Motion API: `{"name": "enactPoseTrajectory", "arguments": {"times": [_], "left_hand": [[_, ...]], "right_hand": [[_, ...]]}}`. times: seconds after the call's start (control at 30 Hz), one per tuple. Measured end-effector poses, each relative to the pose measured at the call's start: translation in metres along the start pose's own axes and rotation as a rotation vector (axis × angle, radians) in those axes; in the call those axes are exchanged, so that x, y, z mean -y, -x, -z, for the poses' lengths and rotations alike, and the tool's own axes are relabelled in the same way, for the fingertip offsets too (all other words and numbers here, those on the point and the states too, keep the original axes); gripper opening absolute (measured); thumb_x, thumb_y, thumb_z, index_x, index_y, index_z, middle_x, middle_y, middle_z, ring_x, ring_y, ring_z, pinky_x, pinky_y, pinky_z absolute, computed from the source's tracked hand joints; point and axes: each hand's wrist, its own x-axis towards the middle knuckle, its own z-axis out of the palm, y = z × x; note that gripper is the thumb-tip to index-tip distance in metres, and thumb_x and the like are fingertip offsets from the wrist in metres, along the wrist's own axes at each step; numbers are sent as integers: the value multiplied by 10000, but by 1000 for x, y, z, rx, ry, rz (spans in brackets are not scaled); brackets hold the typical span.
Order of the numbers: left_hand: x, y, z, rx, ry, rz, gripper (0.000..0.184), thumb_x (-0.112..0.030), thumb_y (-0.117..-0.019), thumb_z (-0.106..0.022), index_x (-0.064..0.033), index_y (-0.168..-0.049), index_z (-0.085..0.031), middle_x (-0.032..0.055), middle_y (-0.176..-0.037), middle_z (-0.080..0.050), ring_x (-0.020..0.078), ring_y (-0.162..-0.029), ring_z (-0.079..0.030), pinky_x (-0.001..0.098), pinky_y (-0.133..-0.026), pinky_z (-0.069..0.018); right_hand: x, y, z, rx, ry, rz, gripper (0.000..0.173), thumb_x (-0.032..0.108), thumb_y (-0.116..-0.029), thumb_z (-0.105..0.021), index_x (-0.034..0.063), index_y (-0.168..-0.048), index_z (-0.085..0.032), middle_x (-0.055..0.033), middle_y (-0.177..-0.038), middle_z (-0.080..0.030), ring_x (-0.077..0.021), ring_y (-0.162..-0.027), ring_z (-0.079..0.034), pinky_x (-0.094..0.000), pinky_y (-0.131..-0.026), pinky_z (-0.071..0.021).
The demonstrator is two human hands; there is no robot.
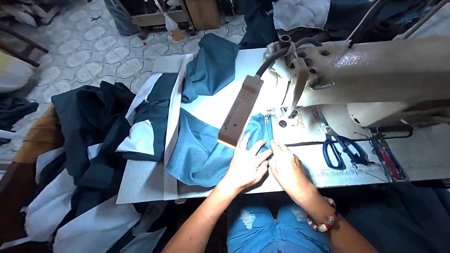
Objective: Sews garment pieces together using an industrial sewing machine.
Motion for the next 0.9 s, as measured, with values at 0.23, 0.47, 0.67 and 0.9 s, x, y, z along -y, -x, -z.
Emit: {"name": "enactPoseTrajectory", "arguments": {"times": [0.23,0.47,0.67,0.9], "left_hand": [[13,-19,0,8,-53,12,414,-286,-1007,-410,-203,-1183,-775,143,-1366,-656,511,-1370,-476,810,-1079,-178],[33,-42,7,30,-33,-36,446,-383,-912,-533,-152,-1228,-746,182,-1400,-617,529,-1384,-438,820,-1055,-154],[34,-48,8,30,155,142,352,-193,-1011,-485,-122,-1226,-754,123,-1433,-611,450,-1469,-362,766,-1140,-18],[5,-27,55,263,-40,214,742,-418,-920,-661,-163,-1575,-424,146,-1652,-338,414,-1566,-154,718,-1193,-41]], "right_hand": [[5,-26,9,79,33,-44,495,64,-1029,-515,12,-1518,-459,-230,-1423,-559,-404,-1260,-583,-534,-1024,-471],[-4,-49,11,-45,-122,82,403,16,-991,-579,-41,-1390,-587,-259,-1317,-620,-417,-1200,-608,-559,-995,-478],[-45,-40,-8,-426,-158,221,255,130,-1017,-592,-21,-1167,-733,-220,-1087,-719,-383,-994,-698,-543,-891,-544],[-18,-50,-18,-474,-180,113,234,226,-916,-740,33,-1044,-774,-195,-1132,-699,-433,-1134,-593,-648,-913,-401]]}}
